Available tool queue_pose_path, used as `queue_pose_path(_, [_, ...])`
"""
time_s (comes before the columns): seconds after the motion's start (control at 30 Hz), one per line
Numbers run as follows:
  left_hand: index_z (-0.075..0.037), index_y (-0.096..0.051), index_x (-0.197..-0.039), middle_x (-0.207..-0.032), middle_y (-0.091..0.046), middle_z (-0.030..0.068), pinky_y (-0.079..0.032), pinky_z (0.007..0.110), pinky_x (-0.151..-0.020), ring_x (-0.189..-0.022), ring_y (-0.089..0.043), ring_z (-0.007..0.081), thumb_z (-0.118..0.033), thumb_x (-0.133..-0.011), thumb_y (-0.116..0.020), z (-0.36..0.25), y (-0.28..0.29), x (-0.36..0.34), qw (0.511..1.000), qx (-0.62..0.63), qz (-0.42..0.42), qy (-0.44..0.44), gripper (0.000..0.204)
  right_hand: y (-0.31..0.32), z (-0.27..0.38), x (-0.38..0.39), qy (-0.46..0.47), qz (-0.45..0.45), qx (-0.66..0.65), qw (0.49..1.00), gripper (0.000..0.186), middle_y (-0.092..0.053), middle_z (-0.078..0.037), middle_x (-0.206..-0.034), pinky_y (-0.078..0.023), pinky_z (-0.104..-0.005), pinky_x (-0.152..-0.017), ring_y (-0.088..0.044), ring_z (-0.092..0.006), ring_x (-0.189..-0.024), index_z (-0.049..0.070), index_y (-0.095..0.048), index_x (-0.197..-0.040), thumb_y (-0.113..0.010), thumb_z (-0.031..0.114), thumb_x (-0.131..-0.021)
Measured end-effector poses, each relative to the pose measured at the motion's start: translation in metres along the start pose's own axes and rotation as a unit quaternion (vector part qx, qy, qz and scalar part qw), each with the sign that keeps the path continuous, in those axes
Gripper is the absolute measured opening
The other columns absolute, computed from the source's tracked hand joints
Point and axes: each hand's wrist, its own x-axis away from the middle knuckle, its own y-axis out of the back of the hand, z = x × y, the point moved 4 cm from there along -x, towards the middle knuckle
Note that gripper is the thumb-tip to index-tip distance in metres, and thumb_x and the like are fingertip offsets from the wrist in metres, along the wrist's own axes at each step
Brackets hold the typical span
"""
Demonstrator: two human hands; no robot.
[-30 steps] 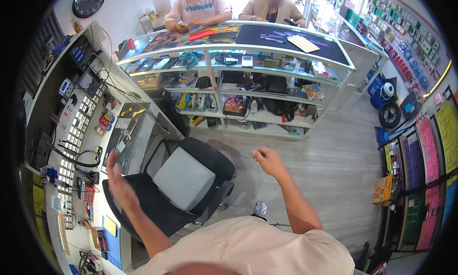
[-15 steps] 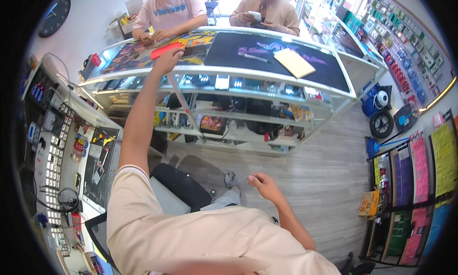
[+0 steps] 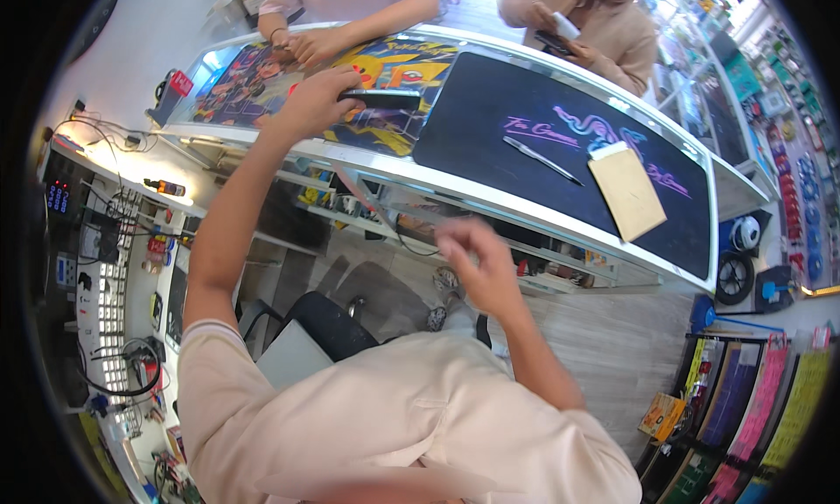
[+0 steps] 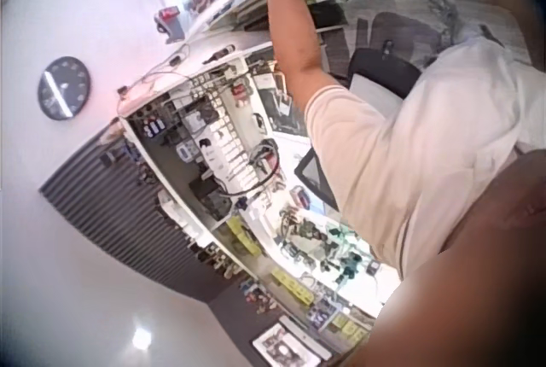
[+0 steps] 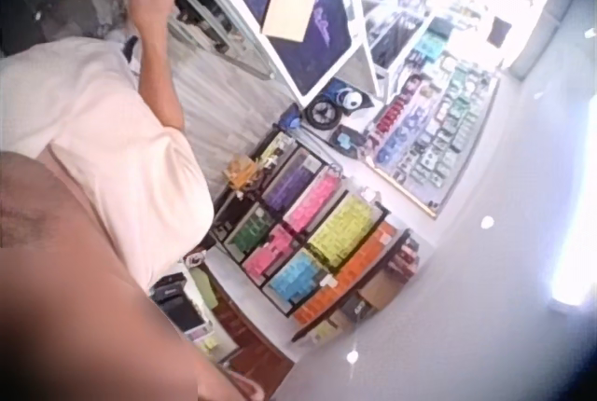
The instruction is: The person writes on a notepad at a counter, interacts with a customer, and then moves to a workbench to connect a power supply to a disassembled electronic device.
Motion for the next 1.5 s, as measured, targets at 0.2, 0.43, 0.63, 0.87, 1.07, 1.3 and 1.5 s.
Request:
queue_pose_path(0.2, [-0.018,-0.075,-0.121,-0.111,-0.068,0.0008,-0.048,0.042,-0.089,-0.101,-0.066,0.0252,-0.003,-0.073,-0.080,-0.060,0.048,0.101,0.951,-0.127,-0.263,-0.099,0.051,-0.041,0.078,-0.113,0.294,-0.096,0.177,0.935,0.048,-0.072,-0.016,-0.123,-0.052,-0.0429,-0.105,-0.066,-0.0333,-0.121,0.003,-0.067,-0.139,-0.076,0.003,-0.092])
queue_pose_path(0.43, [-0.009,-0.061,-0.143,-0.134,-0.064,0.0065,-0.050,0.039,-0.100,-0.114,-0.066,0.0201,-0.020,-0.084,-0.093,-0.035,0.055,0.228,0.813,0.149,-0.454,0.331,0.069,-0.135,0.024,-0.149,-0.119,0.206,-0.193,0.952,0.024,-0.078,-0.007,-0.113,-0.058,-0.0314,-0.069,-0.073,-0.0178,-0.089,0.002,-0.070,-0.125,-0.071,0.013,-0.103])
queue_pose_path(0.63, [-0.004,-0.041,-0.161,-0.136,-0.065,0.0159,-0.043,0.050,-0.118,-0.134,-0.060,0.0329,-0.070,-0.104,-0.053,-0.057,-0.073,0.300,0.389,0.656,-0.577,0.293,0.087,-0.278,-0.046,-0.126,-0.322,0.499,-0.164,0.788,0.034,-0.078,-0.006,-0.102,-0.054,-0.0250,-0.060,-0.072,-0.0099,-0.084,0.003,-0.071,-0.124,-0.073,0.032,-0.105])
queue_pose_path(0.87, [-0.001,-0.056,-0.139,-0.104,-0.062,0.0126,-0.051,0.050,-0.100,-0.099,-0.062,0.0302,-0.072,-0.107,-0.042,-0.026,-0.060,0.465,0.113,0.641,-0.728,0.214,0.079,-0.477,-0.032,-0.183,-0.109,0.609,-0.075,0.782,0.043,-0.078,-0.009,-0.113,-0.056,-0.0345,-0.088,-0.072,-0.0178,-0.099,0.002,-0.069,-0.130,-0.064,0.039,-0.108])
queue_pose_path(1.07, [0.010,-0.044,-0.143,-0.121,-0.060,0.0282,-0.049,0.060,-0.118,-0.118,-0.063,0.0407,-0.058,-0.115,-0.026,-0.014,-0.004,0.559,0.034,0.583,-0.802,0.125,0.076,-0.682,0.006,-0.246,0.080,0.465,-0.040,0.881,0.049,-0.070,-0.014,-0.133,-0.053,-0.0342,-0.102,-0.068,-0.0206,-0.117,-0.002,-0.061,-0.147,-0.064,0.027,-0.107])
queue_pose_path(1.3, [0.009,-0.039,-0.147,-0.133,-0.057,0.0316,-0.051,0.063,-0.118,-0.130,-0.059,0.0479,-0.053,-0.116,-0.029,-0.009,0.030,0.576,0.064,0.579,-0.812,0.036,0.069,-0.747,0.011,-0.277,0.161,0.359,0.026,0.919,0.050,-0.072,-0.020,-0.131,-0.051,-0.0347,-0.099,-0.068,-0.0246,-0.111,-0.003,-0.058,-0.150,-0.057,0.025,-0.109])
queue_pose_path(1.5, [0.013,-0.040,-0.146,-0.138,-0.057,0.0331,-0.047,0.063,-0.120,-0.135,-0.056,0.0493,-0.051,-0.116,-0.038,-0.006,0.021,0.567,0.020,0.583,-0.812,0.025,0.071,-0.748,0.016,-0.280,0.157,0.399,-0.003,0.904,0.036,-0.080,-0.010,-0.106,-0.052,-0.0319,-0.079,-0.067,-0.0144,-0.082,0.000,-0.075,-0.126,-0.058,0.025,-0.109])
